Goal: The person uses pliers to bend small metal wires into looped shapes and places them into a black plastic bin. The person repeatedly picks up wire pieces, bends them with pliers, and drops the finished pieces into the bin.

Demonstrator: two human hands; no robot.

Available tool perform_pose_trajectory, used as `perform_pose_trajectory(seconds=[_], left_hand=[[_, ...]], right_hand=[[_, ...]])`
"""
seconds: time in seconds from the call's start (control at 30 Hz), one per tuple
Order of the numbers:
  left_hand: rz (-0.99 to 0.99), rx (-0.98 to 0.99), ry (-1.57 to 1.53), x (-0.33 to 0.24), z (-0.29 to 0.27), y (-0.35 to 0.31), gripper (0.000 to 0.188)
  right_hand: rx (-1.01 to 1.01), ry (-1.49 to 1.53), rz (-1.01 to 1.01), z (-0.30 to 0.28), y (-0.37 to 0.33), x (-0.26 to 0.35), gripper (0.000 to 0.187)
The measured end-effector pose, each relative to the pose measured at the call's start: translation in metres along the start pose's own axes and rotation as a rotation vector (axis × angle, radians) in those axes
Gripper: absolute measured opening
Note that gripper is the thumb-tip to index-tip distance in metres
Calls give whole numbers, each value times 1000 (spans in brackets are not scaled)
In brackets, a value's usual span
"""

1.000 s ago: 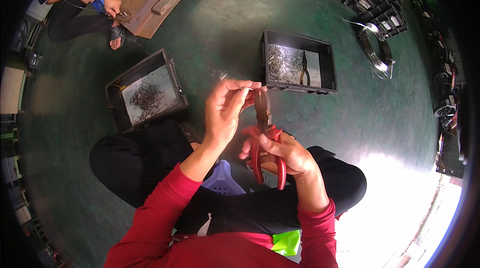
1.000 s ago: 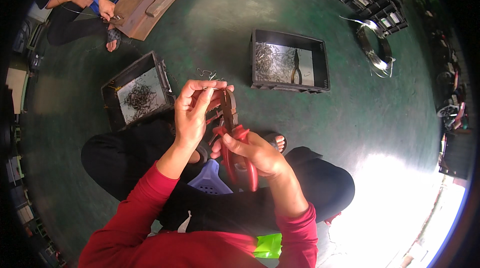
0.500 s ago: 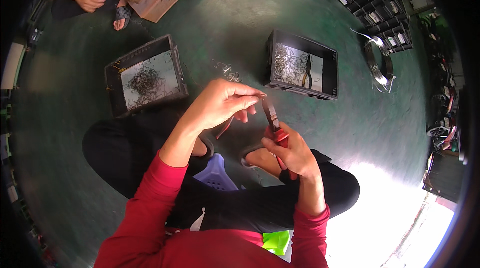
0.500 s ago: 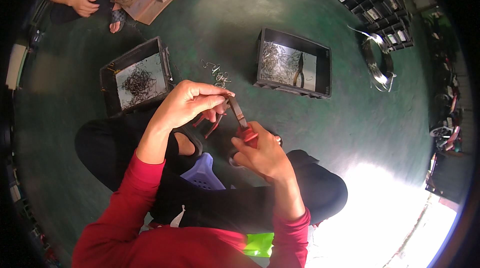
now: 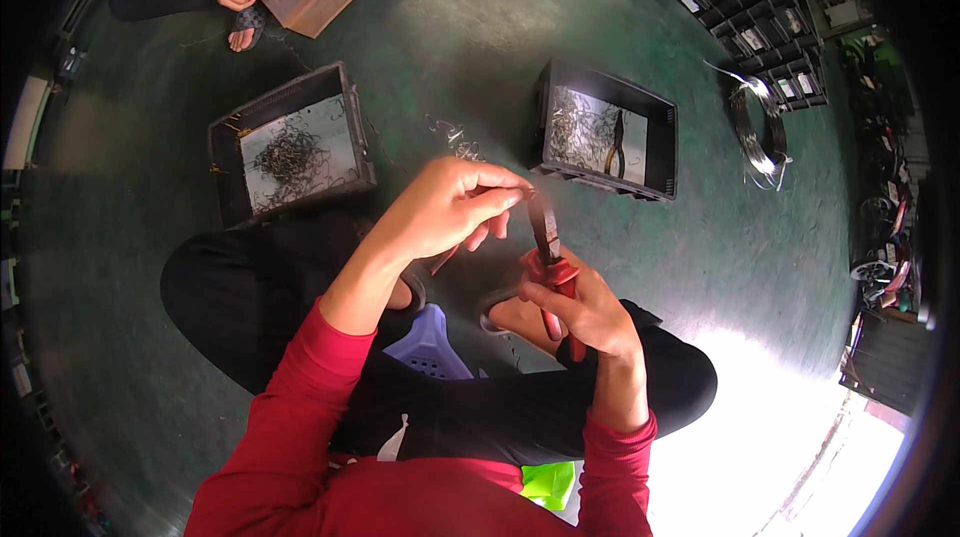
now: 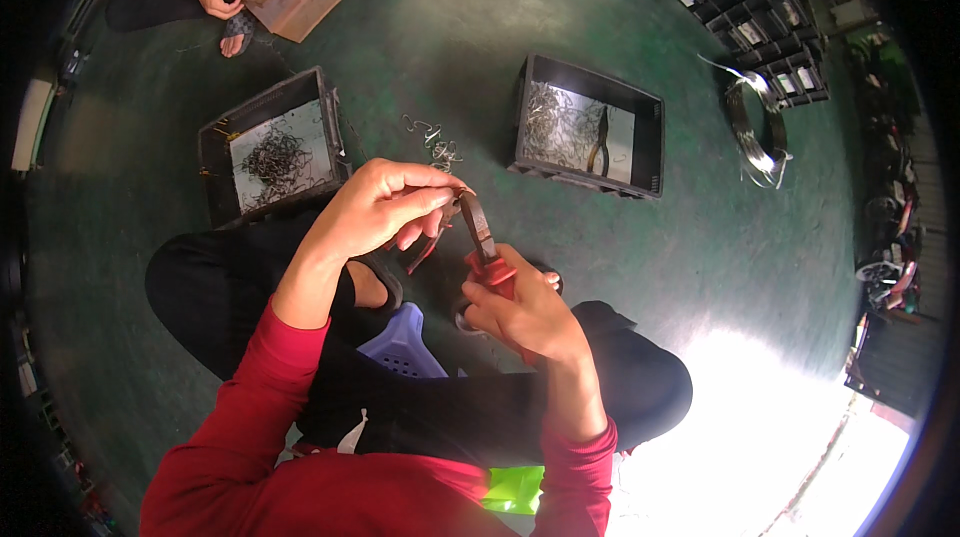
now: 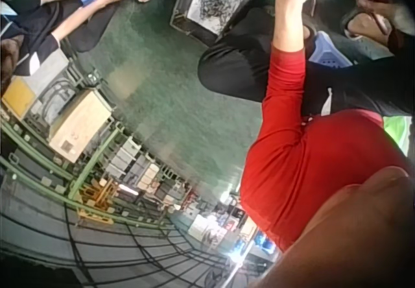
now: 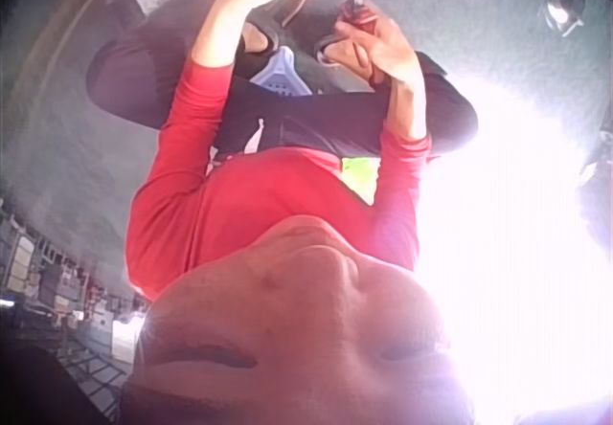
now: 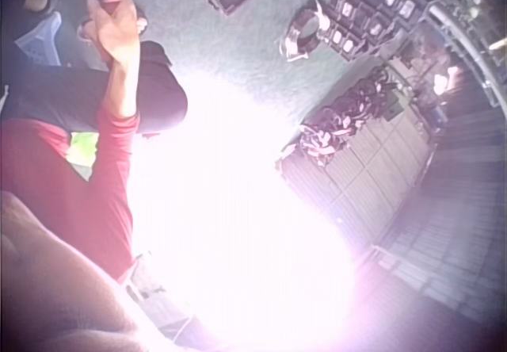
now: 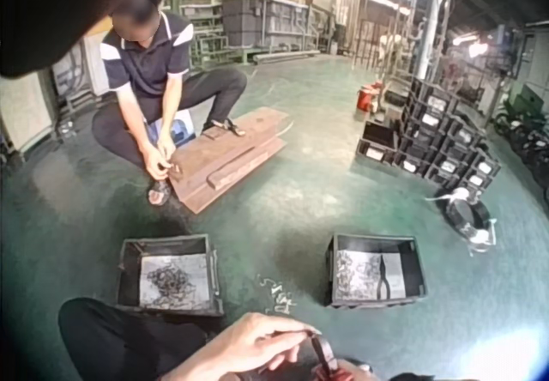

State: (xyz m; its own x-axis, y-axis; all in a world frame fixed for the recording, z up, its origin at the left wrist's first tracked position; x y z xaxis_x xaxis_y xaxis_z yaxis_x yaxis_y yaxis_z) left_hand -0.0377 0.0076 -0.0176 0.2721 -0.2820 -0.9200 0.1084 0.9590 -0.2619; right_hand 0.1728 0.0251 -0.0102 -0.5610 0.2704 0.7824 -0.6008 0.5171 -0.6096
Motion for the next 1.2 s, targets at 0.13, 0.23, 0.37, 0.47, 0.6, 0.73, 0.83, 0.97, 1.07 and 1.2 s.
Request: perform_pose_trajectory(seconds=[0.13,0.23,0.37,0.47,0.6,0.73,0.83,0.97,1.07,1.2], left_hand=[[-22,8,0,0,-1,1,21],[-45,23,-23,2,-3,1,21],[-67,34,-44,4,-6,2,21],[-56,38,-29,5,-5,2,21],[-9,32,73,5,-2,2,20],[6,38,110,2,-1,1,19],[-1,54,93,0,-2,1,20],[15,85,89,0,-3,0,21],[2,95,92,1,-4,1,22],[-24,101,57,2,-4,2,22]], right_hand=[[8,-43,-9,0,1,-1,32],[3,-44,-20,0,1,-2,30],[20,-39,-62,3,2,2,25],[-33,-146,1,1,0,4,27],[-109,-292,-43,1,0,7,20],[-41,-69,-69,5,2,6,18],[-6,11,-56,5,1,6,18],[41,92,-41,6,1,7,19],[46,85,-50,5,1,7,20],[18,28,-42,3,1,7,20]])
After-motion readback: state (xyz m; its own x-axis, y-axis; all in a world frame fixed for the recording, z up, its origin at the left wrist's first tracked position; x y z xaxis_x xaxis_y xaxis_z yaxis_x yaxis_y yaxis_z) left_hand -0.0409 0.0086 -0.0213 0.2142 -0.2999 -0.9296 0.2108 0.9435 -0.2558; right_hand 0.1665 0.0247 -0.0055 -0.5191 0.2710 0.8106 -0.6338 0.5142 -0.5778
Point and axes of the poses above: each hand's wrist, its own y-axis towards the middle knuckle, its own z-axis out of the palm, x = y × z, the point moved 2 cm from there along y, towards the middle knuckle, and after that the axes turned 8 degrees about -y, right-handed, at the moved point
